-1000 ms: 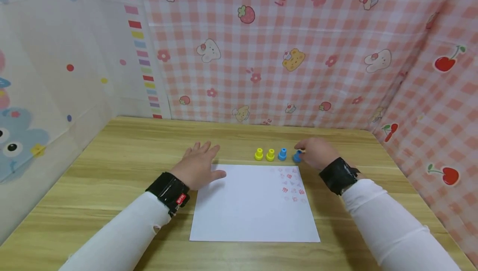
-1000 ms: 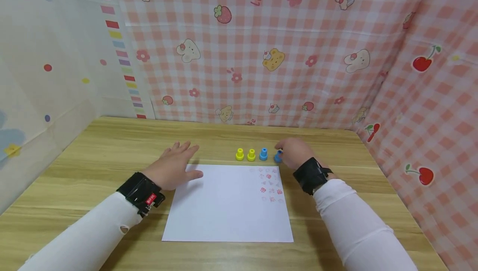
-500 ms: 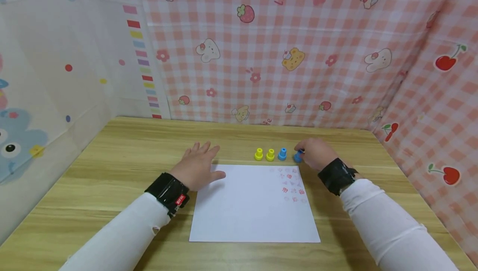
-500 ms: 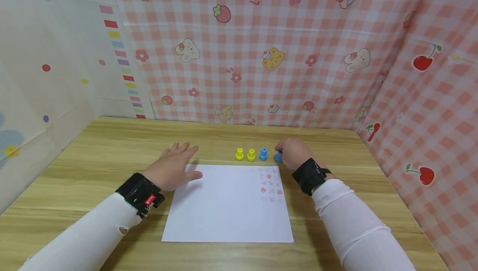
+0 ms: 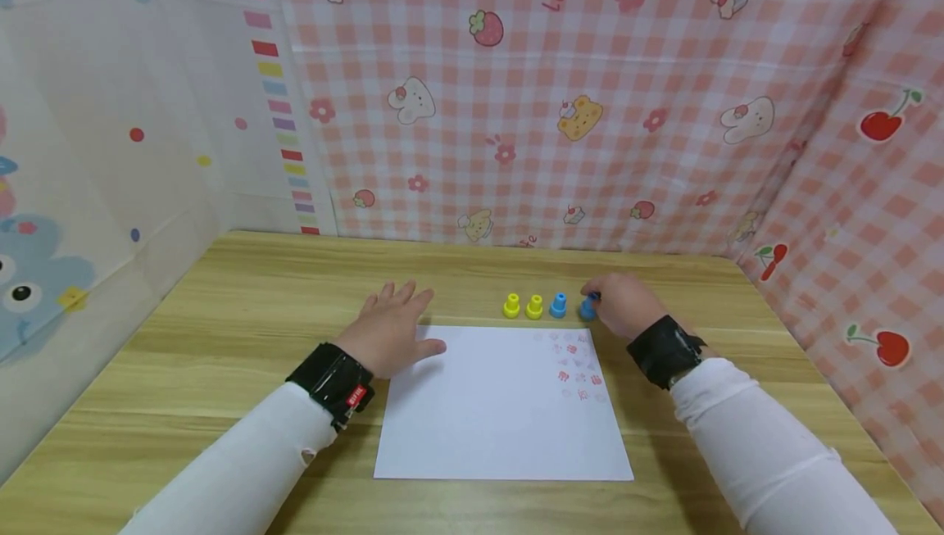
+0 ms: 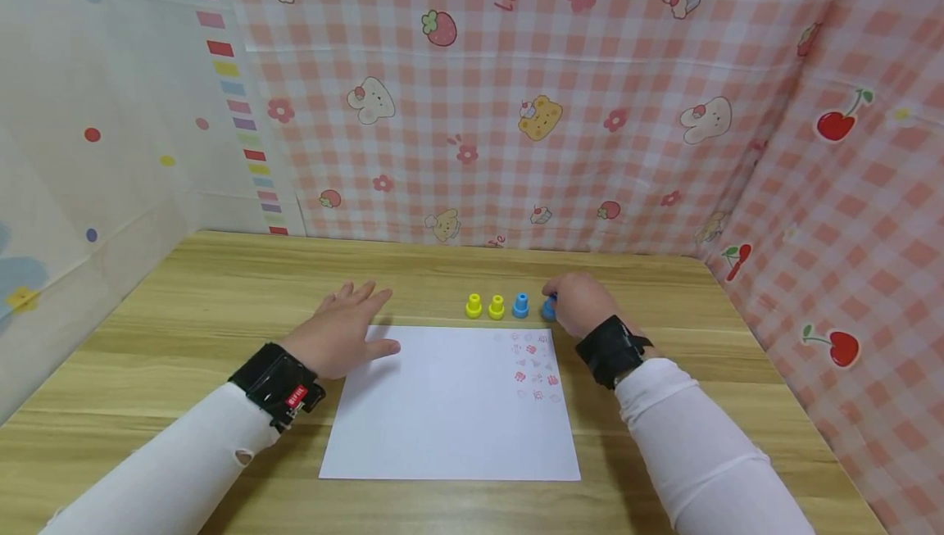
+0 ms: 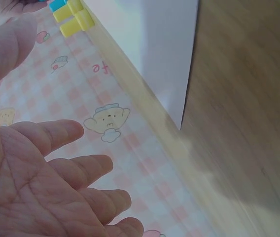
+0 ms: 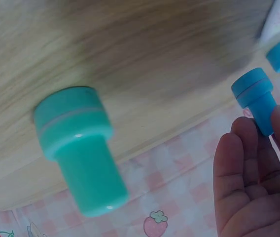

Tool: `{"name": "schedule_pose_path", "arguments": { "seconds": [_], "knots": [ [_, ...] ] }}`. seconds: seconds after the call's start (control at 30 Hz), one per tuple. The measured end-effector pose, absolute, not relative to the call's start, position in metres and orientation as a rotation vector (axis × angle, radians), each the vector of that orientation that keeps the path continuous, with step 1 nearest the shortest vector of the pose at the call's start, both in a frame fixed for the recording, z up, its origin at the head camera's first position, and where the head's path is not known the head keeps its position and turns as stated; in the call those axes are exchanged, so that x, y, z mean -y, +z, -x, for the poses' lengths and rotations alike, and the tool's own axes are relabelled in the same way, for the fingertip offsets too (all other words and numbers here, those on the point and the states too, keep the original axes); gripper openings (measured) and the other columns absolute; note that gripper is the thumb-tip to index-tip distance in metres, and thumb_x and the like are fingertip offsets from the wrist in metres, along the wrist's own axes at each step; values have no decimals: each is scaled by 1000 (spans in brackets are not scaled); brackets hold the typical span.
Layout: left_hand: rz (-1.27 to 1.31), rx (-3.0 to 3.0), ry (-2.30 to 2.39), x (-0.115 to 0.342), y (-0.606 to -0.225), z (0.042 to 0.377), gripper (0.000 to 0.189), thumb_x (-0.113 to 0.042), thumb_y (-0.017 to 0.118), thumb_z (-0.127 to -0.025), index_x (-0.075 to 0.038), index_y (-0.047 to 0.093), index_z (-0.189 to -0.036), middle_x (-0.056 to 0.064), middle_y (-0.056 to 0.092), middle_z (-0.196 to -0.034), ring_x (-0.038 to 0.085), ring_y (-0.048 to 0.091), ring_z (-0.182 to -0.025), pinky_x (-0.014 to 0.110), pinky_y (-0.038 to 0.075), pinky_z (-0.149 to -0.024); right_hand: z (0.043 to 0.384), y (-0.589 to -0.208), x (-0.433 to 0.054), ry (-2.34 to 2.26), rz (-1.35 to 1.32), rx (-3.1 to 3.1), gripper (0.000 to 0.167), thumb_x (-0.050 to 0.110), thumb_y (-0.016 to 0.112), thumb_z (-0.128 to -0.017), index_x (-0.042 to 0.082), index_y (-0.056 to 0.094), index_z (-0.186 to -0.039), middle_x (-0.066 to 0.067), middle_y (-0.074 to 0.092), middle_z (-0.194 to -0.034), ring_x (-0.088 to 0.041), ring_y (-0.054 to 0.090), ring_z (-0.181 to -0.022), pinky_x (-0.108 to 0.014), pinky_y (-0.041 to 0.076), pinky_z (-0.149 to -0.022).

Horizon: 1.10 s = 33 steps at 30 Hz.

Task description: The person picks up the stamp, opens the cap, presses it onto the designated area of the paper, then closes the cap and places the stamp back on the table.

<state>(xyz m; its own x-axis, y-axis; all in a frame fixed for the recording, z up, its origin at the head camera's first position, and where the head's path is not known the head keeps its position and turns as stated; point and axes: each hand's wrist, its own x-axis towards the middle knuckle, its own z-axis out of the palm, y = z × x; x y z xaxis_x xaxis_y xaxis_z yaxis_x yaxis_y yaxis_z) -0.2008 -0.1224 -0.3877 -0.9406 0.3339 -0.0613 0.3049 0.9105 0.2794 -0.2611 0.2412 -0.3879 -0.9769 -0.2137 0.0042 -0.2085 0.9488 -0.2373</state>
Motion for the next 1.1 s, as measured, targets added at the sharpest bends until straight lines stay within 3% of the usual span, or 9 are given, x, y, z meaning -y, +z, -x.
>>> {"name": "schedule_pose_path", "arguments": {
  "seconds": [0.43,0.7,1.1],
  "knots": [
    [-500,-2949,473,114,-387,202,87,-56,68,-98,-12,34,-165,23,25,-173,50,14,-161,67,13,-130,245,-372,-226,-531,224,-3106,30,12,58,-107,0,69,-133,-20,72,-128,-33,68,-108,-55,57,-101],
    [-549,-2956,511,107,-388,202,87,-55,68,-99,-10,34,-165,21,25,-173,48,16,-161,65,14,-130,232,-366,-217,-693,201,-3103,32,17,61,-107,0,68,-133,-20,74,-120,-30,68,-97,-46,62,-86],
    [-614,-2959,625,93,-385,196,82,-50,71,-99,-10,38,-163,18,32,-171,43,21,-161,62,16,-131,211,-359,-192,-972,239,-2987,28,20,65,-106,4,70,-128,-13,75,-114,-27,69,-99,-42,62,-87]
  ]
}}
